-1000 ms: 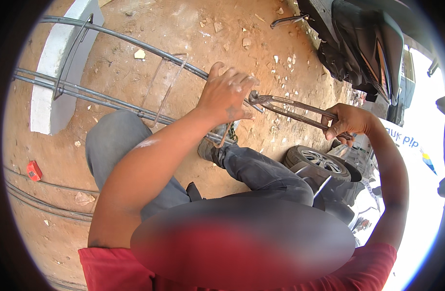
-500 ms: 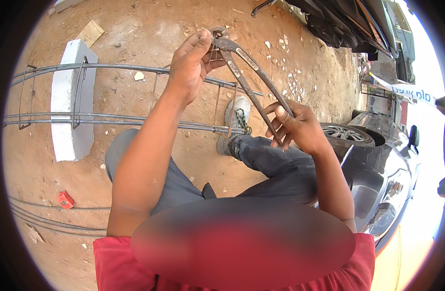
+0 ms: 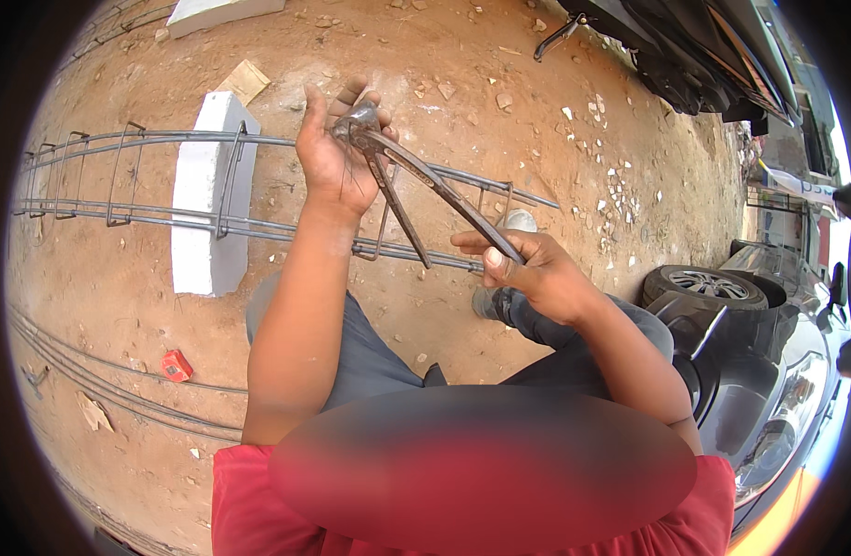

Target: The person assembles a rebar cage by tying intersecting steel bars with wire using pliers. They repeatedly wrap wire around bar intersections and twist it tight, moving along the cage to secure multiple joints.

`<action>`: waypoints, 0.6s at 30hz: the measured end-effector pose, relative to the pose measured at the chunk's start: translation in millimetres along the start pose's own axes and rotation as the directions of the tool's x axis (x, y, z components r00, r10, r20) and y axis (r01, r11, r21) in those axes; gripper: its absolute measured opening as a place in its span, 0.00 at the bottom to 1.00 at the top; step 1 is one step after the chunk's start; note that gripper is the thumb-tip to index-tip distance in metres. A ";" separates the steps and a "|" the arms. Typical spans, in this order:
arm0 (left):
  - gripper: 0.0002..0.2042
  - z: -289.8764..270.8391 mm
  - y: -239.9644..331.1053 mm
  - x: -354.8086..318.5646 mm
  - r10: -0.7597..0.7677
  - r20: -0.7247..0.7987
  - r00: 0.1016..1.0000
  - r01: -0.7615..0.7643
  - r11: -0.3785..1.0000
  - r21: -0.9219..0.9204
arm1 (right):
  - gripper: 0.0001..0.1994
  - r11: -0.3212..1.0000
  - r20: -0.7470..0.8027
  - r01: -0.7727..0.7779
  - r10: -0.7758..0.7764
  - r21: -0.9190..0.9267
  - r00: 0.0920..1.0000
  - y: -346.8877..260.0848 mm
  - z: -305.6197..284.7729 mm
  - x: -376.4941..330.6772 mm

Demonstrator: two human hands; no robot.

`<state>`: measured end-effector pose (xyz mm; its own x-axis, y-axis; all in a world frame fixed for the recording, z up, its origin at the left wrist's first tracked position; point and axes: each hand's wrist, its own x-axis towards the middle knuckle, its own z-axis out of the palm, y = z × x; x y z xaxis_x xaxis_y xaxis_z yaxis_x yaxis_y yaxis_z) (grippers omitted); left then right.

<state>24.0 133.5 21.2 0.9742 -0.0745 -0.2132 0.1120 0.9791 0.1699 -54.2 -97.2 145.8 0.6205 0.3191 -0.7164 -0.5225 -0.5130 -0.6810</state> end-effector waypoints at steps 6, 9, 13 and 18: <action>0.30 10.6 -2.7 -2.4 0.091 -0.039 0.995 -0.084 0.985 0.152 | 0.26 0.993 -0.073 0.097 -0.102 -0.074 0.992 -5.6 1.1 2.9; 0.29 20.4 -12.5 -3.4 0.147 -0.027 0.989 -0.134 0.951 0.277 | 0.24 0.991 -0.155 0.133 -0.128 0.022 0.980 -9.9 -0.4 2.3; 0.26 26.1 -25.8 -3.5 0.198 0.047 0.979 -0.171 0.676 0.717 | 0.23 0.995 -0.283 0.076 -0.056 0.060 0.957 -18.0 -0.1 0.4; 0.23 17.0 -24.6 -3.3 0.194 0.005 0.981 -0.066 0.312 0.948 | 0.23 0.998 -0.304 0.068 -0.060 0.015 0.951 -17.5 -0.9 -1.8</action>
<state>21.4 106.4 34.1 0.9783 0.1161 -0.1717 0.1562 0.1312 0.9790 -45.7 -89.5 159.2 0.7992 0.0923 -0.5939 -0.4876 -0.4783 -0.7304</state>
